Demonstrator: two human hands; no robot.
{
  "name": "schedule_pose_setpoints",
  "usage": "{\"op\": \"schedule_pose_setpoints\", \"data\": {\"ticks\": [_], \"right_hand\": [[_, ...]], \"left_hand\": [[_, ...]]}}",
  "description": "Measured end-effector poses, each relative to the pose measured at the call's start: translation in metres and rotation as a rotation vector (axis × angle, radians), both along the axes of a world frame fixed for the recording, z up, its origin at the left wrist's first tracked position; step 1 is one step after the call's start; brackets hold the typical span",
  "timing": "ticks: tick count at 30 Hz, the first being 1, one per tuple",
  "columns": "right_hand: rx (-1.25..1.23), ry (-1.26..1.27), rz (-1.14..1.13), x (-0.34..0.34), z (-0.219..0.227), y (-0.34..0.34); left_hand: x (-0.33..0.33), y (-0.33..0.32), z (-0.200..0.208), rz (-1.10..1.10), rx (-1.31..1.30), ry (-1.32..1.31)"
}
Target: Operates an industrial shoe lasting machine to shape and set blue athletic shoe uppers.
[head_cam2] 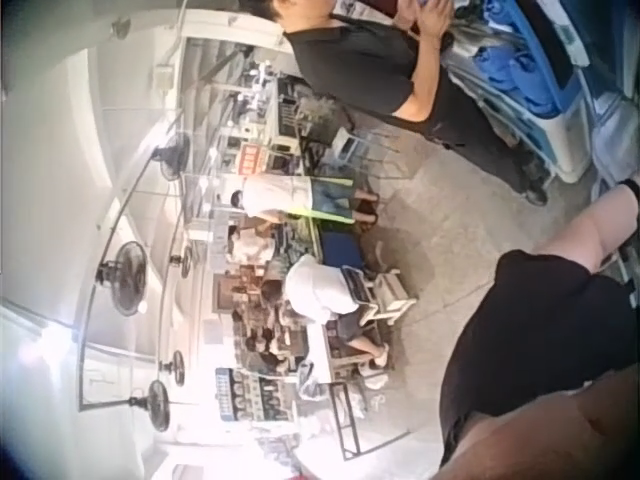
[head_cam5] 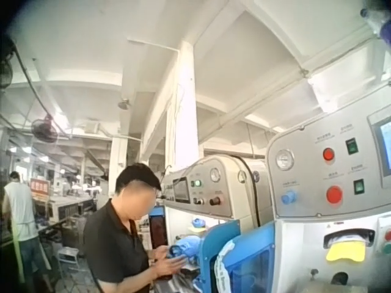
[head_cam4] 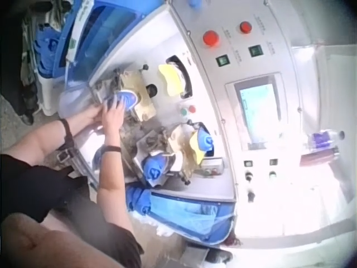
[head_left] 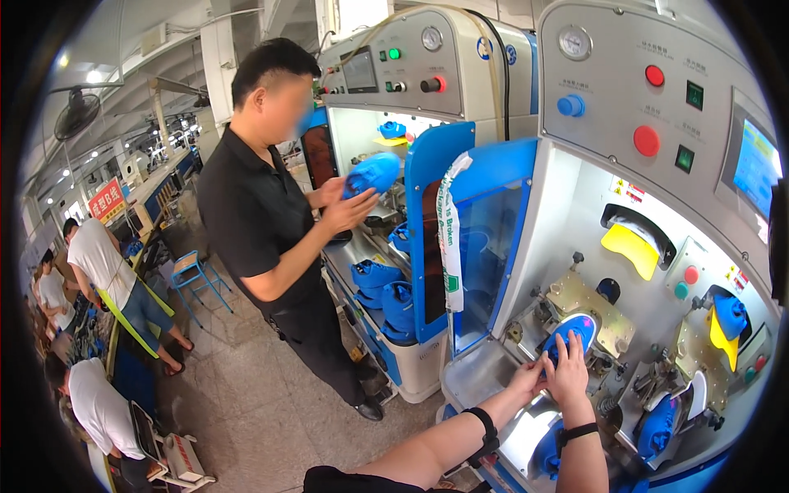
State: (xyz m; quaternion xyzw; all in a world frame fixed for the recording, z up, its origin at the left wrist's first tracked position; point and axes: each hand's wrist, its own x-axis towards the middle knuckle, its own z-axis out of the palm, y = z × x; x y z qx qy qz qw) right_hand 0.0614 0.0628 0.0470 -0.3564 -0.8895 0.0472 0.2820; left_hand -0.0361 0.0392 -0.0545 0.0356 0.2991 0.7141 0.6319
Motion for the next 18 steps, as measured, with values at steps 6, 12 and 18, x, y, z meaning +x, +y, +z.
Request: {"op": "schedule_pose_setpoints", "data": {"ticks": [6,12,18], "right_hand": [[-0.028,0.017,-0.041,0.055,-0.005,-0.041],[-0.08,0.038,0.209,0.129,0.005,-0.123],[-0.181,0.0,-0.062,0.247,-0.022,-0.185]], "left_hand": [[0.025,0.01,0.001,-0.056,0.024,0.138],[-0.025,0.014,-0.007,-0.084,0.038,0.009],[-0.023,0.017,0.003,0.061,-0.148,0.182]]}}
